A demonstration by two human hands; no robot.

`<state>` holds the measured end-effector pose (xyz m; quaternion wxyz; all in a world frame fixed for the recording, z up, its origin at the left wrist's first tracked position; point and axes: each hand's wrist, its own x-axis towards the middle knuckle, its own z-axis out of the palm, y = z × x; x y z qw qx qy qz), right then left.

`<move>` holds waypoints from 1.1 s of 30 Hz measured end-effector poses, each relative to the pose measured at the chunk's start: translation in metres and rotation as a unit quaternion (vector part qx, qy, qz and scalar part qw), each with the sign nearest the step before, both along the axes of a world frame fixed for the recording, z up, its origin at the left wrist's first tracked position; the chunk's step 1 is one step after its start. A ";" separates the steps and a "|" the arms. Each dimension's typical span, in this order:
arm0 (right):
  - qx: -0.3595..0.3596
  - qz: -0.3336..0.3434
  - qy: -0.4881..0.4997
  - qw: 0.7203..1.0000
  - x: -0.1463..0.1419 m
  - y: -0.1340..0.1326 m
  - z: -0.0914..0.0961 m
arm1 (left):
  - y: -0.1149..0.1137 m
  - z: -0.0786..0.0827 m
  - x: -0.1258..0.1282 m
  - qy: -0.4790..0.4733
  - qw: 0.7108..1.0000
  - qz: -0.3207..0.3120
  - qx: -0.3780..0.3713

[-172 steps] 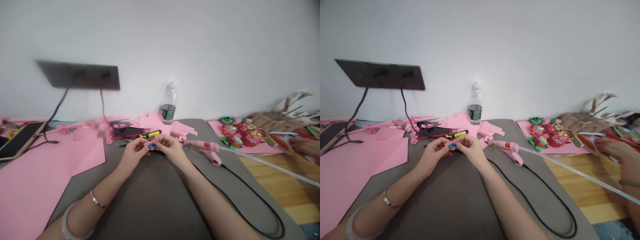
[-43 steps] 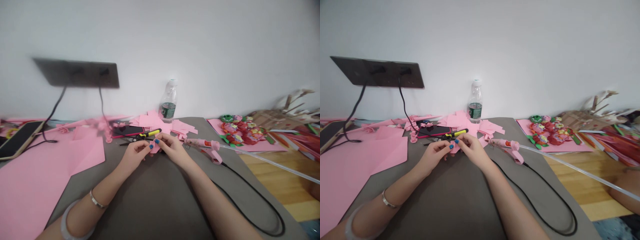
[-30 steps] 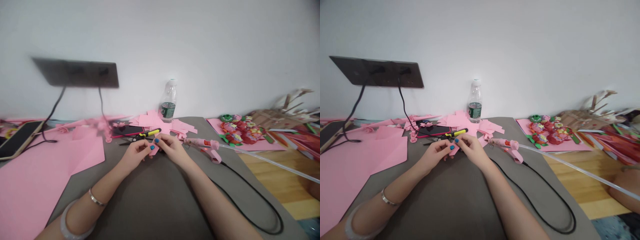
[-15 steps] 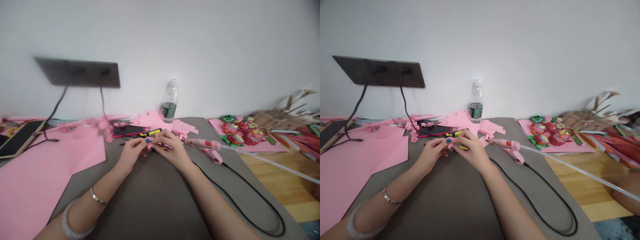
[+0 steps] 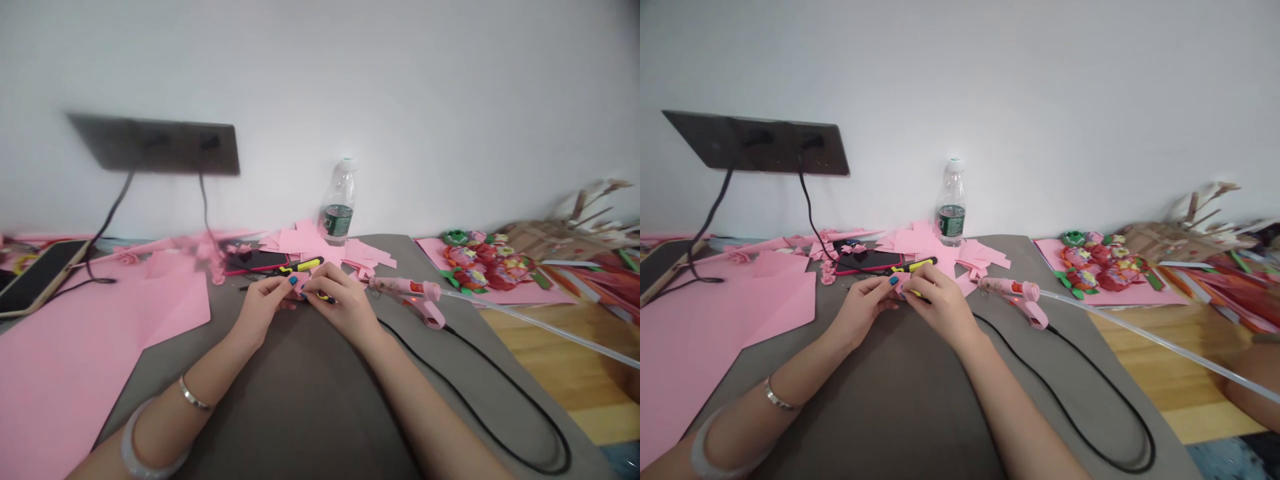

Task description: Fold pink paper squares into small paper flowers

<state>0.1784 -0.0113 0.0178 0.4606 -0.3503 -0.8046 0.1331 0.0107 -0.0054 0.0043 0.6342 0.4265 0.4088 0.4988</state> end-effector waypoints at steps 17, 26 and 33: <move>-0.279 0.003 0.198 0.940 -0.010 0.000 -0.006 | 0.002 -0.003 -0.002 0.001 1.000 -0.012 0.019; -0.308 0.004 0.210 0.928 -0.007 0.002 -0.006 | 0.002 -0.005 -0.001 0.047 0.997 -0.019 0.050; -0.324 0.036 0.250 0.912 -0.007 0.006 -0.010 | 0.002 -0.006 -0.002 0.044 0.998 -0.007 0.047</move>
